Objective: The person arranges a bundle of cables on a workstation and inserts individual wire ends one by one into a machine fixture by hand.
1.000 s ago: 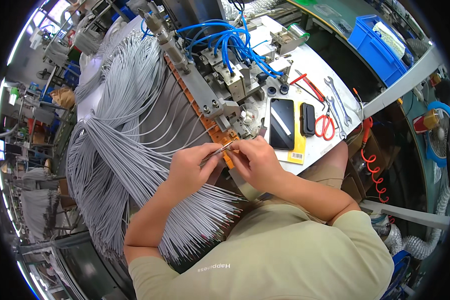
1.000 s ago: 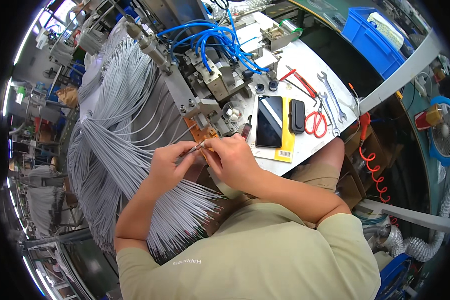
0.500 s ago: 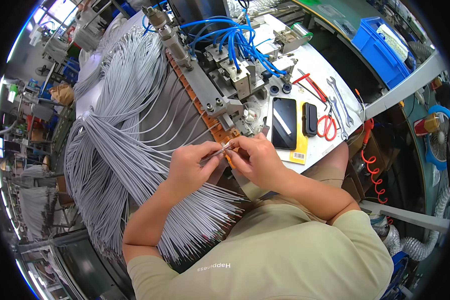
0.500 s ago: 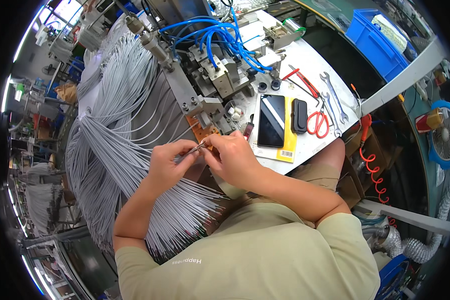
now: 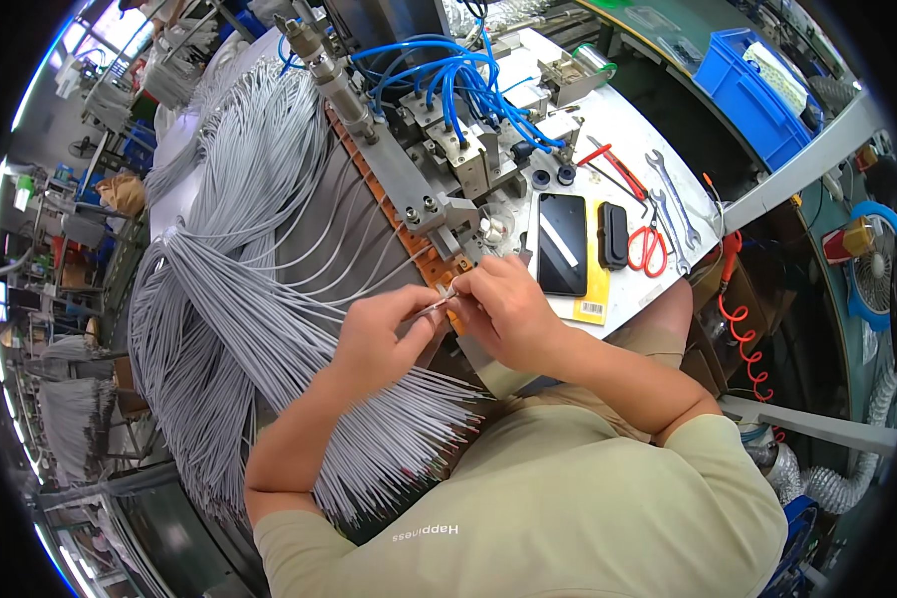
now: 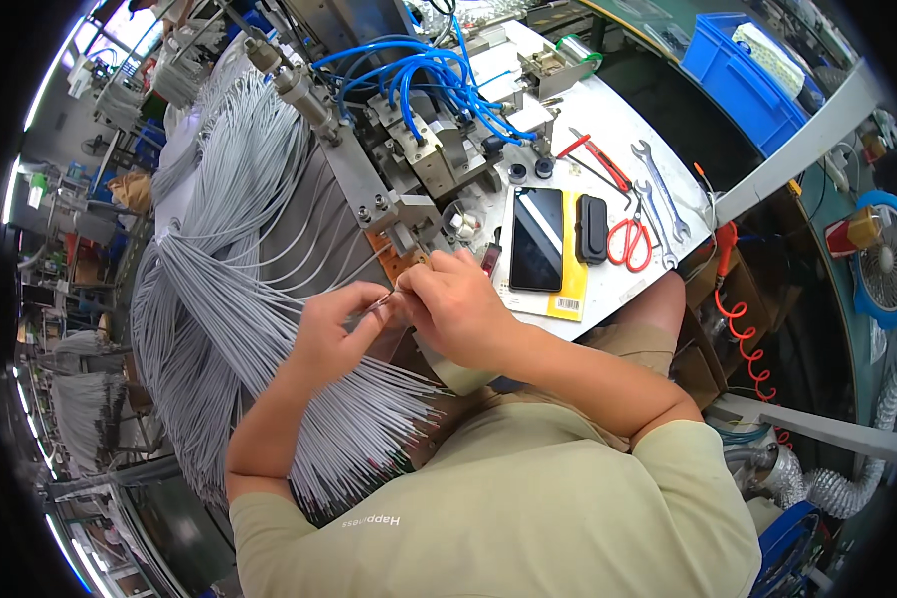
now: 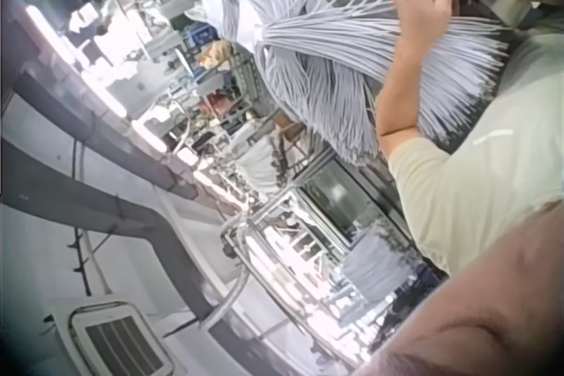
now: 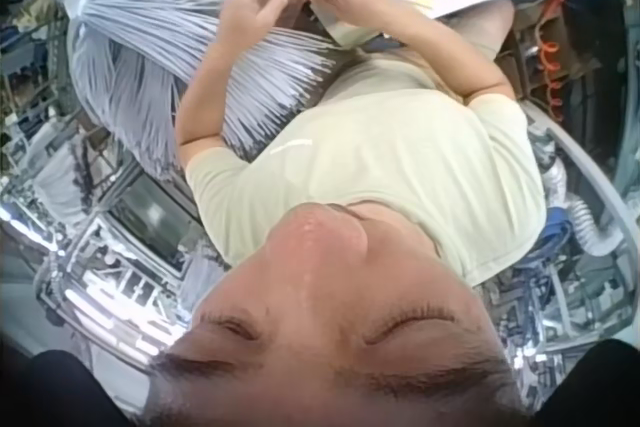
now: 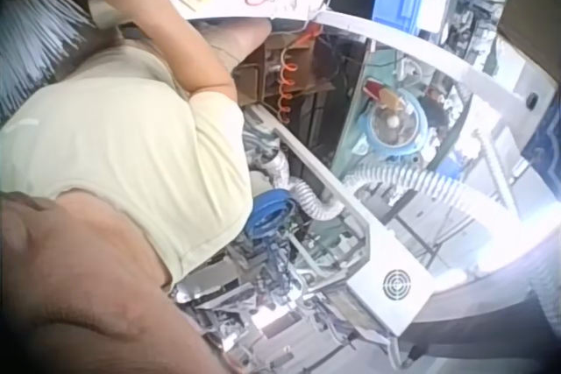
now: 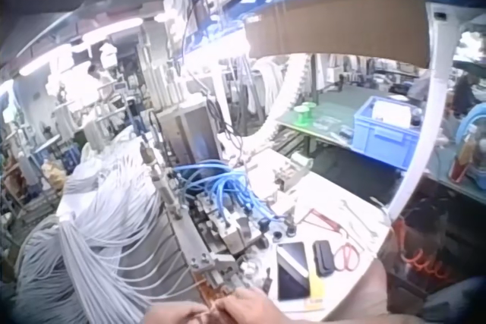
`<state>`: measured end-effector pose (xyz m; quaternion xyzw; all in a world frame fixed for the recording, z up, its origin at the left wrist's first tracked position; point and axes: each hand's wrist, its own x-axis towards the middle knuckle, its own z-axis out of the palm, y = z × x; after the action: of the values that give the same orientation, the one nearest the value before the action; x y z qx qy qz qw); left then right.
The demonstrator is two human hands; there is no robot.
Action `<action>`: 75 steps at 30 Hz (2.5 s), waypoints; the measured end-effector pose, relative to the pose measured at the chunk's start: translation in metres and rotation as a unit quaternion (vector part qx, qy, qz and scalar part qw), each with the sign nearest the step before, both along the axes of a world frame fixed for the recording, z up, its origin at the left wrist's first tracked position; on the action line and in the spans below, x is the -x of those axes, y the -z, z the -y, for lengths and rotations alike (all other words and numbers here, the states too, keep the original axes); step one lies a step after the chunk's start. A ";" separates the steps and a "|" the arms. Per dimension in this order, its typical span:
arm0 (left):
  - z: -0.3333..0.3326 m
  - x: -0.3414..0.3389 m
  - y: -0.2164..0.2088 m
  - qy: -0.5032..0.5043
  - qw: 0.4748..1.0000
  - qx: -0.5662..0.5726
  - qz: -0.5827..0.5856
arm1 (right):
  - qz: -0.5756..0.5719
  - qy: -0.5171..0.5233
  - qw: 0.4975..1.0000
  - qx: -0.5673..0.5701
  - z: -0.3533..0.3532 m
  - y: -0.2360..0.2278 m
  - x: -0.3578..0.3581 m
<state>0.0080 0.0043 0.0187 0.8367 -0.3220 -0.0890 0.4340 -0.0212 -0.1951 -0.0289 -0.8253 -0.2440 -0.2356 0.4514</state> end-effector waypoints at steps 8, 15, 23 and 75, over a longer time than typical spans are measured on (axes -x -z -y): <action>0.005 0.020 -0.034 0.053 0.991 -0.124 -0.019 | -0.306 0.052 0.926 -0.216 0.027 0.042 -0.022; 0.008 -0.004 0.011 0.042 0.980 -0.076 0.180 | -0.362 0.032 0.900 -0.239 0.024 0.042 -0.028; 0.008 -0.001 0.014 0.017 0.991 -0.038 0.131 | -0.410 0.023 0.865 -0.288 0.028 0.046 -0.024; 0.004 -0.002 0.005 0.029 0.993 -0.053 0.097 | -0.324 0.043 0.916 -0.232 0.020 0.045 -0.026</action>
<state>0.0103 0.0000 0.0132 0.8535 -0.3820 -0.0368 0.3525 0.0050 -0.2151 -0.0743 -0.7384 0.0131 -0.0242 0.6738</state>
